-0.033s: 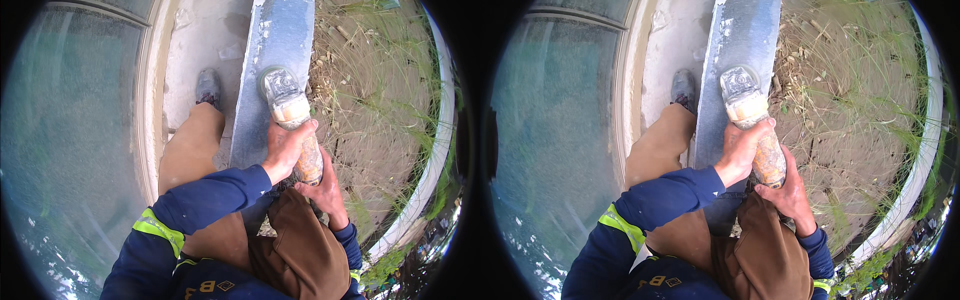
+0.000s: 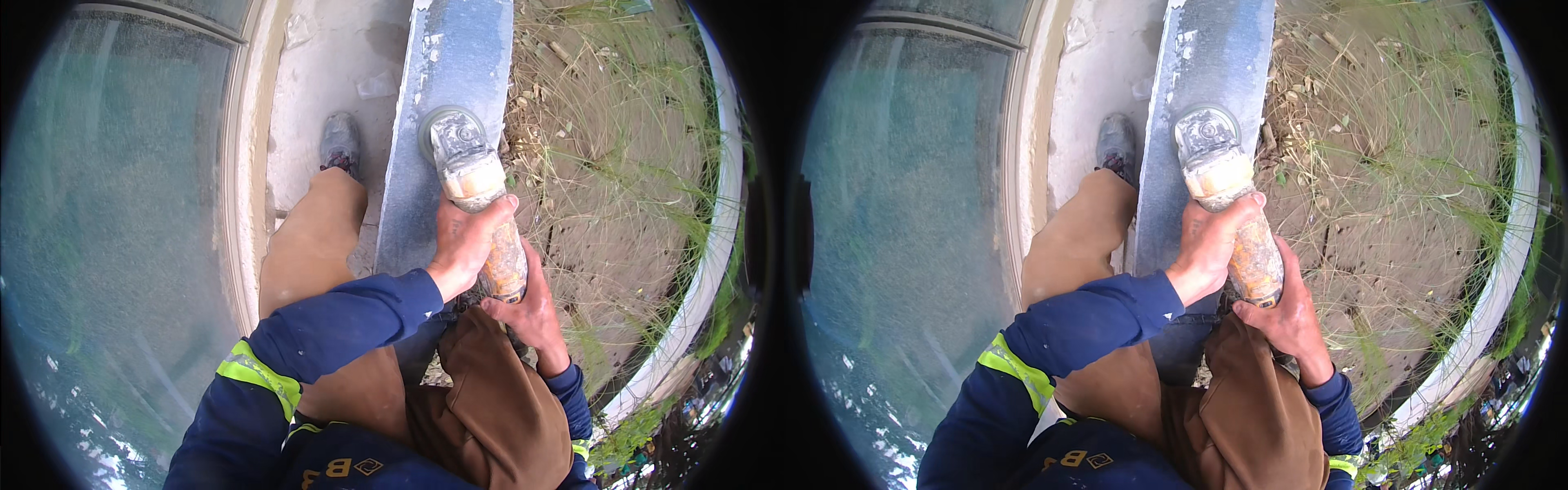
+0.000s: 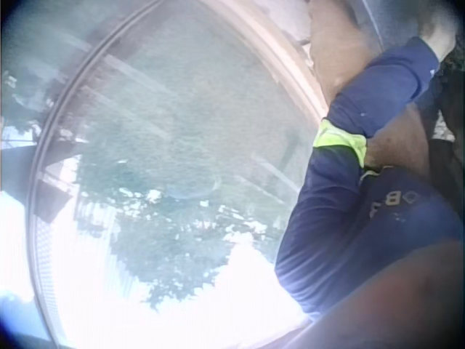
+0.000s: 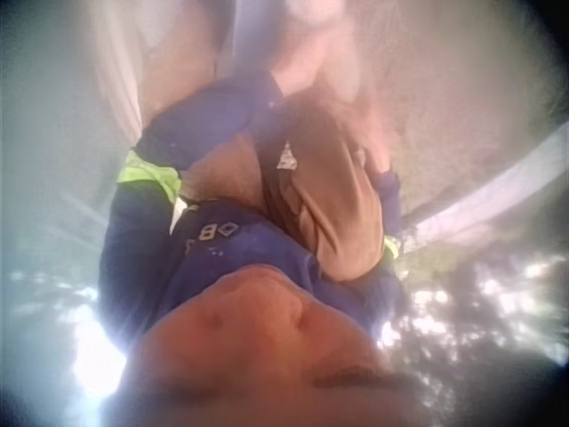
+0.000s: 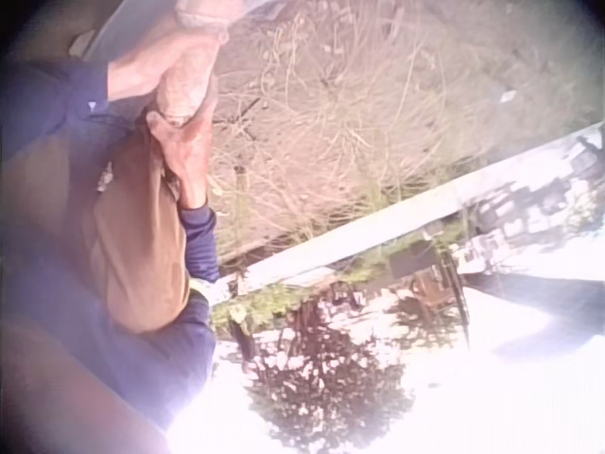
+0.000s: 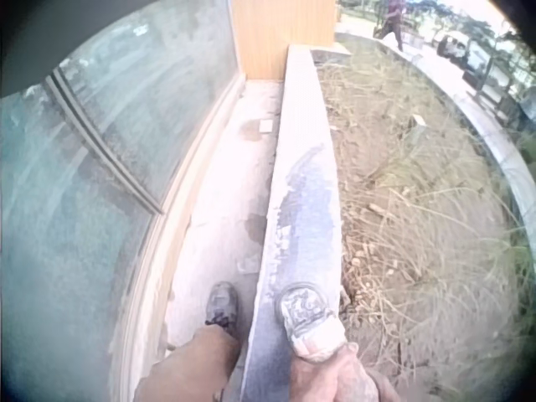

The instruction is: The person uses an angle grinder to smooth a concrete ledge next to a glass wall. They hold the tool with both hands and move it along the surface, generating dust.

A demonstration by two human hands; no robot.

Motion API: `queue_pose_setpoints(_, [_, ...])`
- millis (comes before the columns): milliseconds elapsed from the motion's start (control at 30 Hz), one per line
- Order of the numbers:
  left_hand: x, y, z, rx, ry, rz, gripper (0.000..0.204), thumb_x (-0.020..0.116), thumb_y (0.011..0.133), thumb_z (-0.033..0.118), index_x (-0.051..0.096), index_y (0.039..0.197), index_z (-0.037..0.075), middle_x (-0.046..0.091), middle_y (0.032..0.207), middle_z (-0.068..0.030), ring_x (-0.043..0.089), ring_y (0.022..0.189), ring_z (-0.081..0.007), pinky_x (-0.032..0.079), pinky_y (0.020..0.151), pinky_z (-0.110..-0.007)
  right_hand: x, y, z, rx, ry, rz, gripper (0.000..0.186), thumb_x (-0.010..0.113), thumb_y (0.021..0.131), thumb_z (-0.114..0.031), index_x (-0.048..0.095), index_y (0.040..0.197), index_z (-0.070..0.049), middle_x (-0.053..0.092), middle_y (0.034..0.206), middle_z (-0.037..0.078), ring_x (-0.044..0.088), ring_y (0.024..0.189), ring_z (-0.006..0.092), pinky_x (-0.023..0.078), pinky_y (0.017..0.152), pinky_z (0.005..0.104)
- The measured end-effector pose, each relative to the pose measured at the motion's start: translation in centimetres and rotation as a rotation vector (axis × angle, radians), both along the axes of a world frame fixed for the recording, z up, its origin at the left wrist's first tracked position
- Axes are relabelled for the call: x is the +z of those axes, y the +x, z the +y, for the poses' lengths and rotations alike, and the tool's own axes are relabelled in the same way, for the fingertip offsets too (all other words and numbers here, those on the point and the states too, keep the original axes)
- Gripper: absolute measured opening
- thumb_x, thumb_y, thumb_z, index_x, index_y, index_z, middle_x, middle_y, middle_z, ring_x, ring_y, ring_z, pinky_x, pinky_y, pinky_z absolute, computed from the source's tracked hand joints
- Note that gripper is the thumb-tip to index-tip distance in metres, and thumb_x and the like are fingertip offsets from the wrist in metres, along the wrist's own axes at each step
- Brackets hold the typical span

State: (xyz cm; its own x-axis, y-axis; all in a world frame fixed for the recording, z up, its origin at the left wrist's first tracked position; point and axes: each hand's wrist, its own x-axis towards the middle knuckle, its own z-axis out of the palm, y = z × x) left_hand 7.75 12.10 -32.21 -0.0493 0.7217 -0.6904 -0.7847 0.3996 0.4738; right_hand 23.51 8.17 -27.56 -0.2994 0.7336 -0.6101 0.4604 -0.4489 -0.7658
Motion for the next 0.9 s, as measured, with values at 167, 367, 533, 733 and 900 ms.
queue_pose_setpoints(167, [0.7,2.0,0.3,-0.064,0.029,-0.029,0.040,0.078,0.083,0.007,0.055,0.116,0.004,0.063,0.102,-0.0048,0.063,0.090,-0.0146,0.054,0.080,-0.034,1.8,1.0,-0.2,-0.064,-0.016,-0.097,0.101,0.084,0.068,-0.014,0.030,0.153,-0.003,0.057,0.136,0.019,0.056,0.127,0.0289,0.043,0.109,0.0417])
queue_pose_setpoints(367, [0.8,3.5,-0.2,-0.067,0.017,0.015,0.051,0.079,0.082,0.009,0.048,0.122,0.004,0.061,0.107,-0.0062,0.063,0.092,-0.0153,0.054,0.082,-0.035,1.9,1.9,-1.4,-0.089,-0.021,-0.137,0.102,0.081,0.067,-0.010,0.029,0.154,-0.002,0.057,0.135,0.018,0.057,0.125,0.0288,0.045,0.108,0.0421])
queue_pose_setpoints(533, [0.3,-0.5,-0.2,0.022,0.002,0.044,0.047,0.077,0.084,0.006,0.049,0.122,0.005,0.062,0.105,-0.0050,0.063,0.092,-0.0145,0.054,0.082,-0.033,0.9,-0.9,0.6,0.061,0.013,-0.101,0.100,0.082,0.069,-0.015,0.029,0.154,-0.006,0.060,0.134,0.021,0.059,0.126,0.0318,0.047,0.106,0.0420])
queue_pose_setpoints(733, [0.0,-0.9,-0.1,-0.010,0.003,-0.022,0.047,0.077,0.084,0.007,0.050,0.122,0.004,0.062,0.105,-0.0049,0.062,0.092,-0.0145,0.053,0.083,-0.034,2.0,-1.6,1.4,0.057,-0.029,-0.167,0.100,0.082,0.070,-0.015,0.029,0.154,-0.007,0.062,0.132,0.021,0.061,0.125,0.0305,0.047,0.106,0.0419])
queue_pose_setpoints(900, [0.1,2.7,0.0,-0.165,0.046,-0.052,0.056,0.080,0.082,0.013,0.046,0.125,0.002,0.059,0.113,-0.0083,0.060,0.102,-0.0174,0.052,0.090,-0.037,2.6,0.8,-1.0,-0.129,-0.015,-0.169,0.101,0.081,0.069,-0.014,0.028,0.153,-0.001,0.059,0.134,0.018,0.059,0.122,0.0278,0.047,0.106,0.0423])
